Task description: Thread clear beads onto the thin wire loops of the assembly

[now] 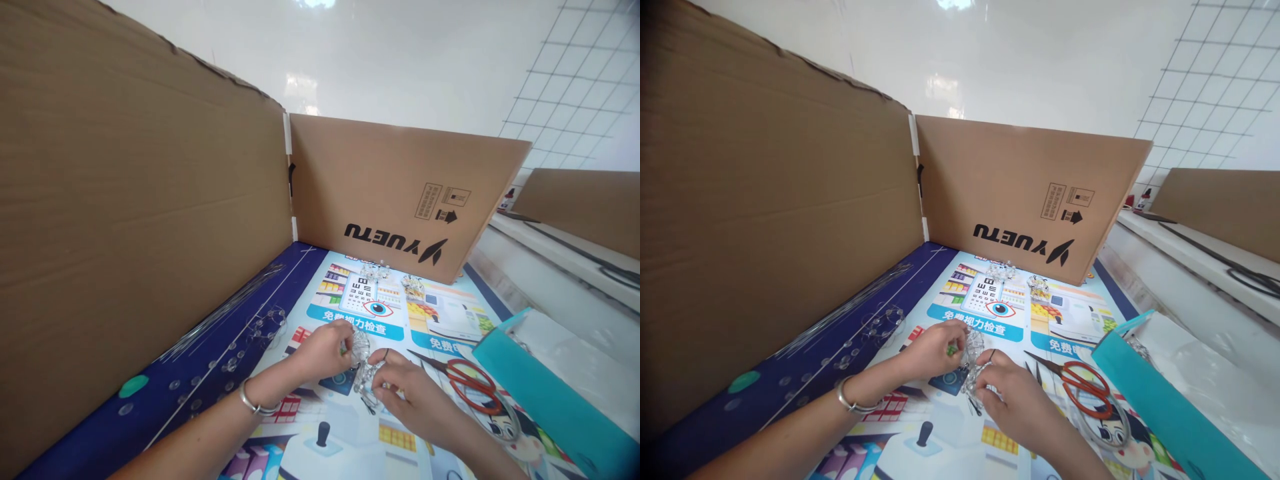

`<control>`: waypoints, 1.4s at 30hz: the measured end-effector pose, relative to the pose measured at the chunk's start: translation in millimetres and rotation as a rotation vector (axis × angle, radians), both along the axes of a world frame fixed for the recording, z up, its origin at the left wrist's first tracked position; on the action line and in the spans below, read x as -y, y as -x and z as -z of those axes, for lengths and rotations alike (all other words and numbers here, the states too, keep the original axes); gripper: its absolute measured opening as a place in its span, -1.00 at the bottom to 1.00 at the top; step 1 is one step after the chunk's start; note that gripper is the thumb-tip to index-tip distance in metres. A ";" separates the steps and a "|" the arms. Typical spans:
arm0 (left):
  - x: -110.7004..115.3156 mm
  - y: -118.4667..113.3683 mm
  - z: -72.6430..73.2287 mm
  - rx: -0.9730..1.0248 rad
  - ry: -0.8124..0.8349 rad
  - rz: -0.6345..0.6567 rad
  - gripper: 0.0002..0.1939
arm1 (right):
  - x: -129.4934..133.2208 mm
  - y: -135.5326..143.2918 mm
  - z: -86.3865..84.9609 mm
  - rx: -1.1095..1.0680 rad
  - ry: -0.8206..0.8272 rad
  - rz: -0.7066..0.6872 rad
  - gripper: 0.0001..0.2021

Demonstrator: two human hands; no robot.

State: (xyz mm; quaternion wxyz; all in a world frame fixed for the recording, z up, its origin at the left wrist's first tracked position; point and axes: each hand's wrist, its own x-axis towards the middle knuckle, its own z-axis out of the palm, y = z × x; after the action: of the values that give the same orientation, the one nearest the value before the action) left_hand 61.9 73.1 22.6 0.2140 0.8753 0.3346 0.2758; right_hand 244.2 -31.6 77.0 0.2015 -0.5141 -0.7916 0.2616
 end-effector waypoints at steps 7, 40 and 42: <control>-1.2 0.4 4.8 0.004 0.010 -0.021 -0.81 | -0.2 -1.3 1.1 0.022 -0.001 -0.008 -0.86; -3.6 11.9 -7.2 0.219 0.230 0.207 -0.89 | -13.5 -36.0 3.3 -0.549 0.408 0.130 -0.81; 0.1 11.3 -10.4 0.202 0.181 0.196 -0.88 | -13.2 -37.4 3.0 -0.524 0.407 0.147 -0.79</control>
State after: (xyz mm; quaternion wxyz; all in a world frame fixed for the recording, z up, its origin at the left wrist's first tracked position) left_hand 50.6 73.0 33.1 0.3504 0.8487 0.2481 0.3088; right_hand 281.6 -18.5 74.0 0.3097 -0.5148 -0.6051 0.5223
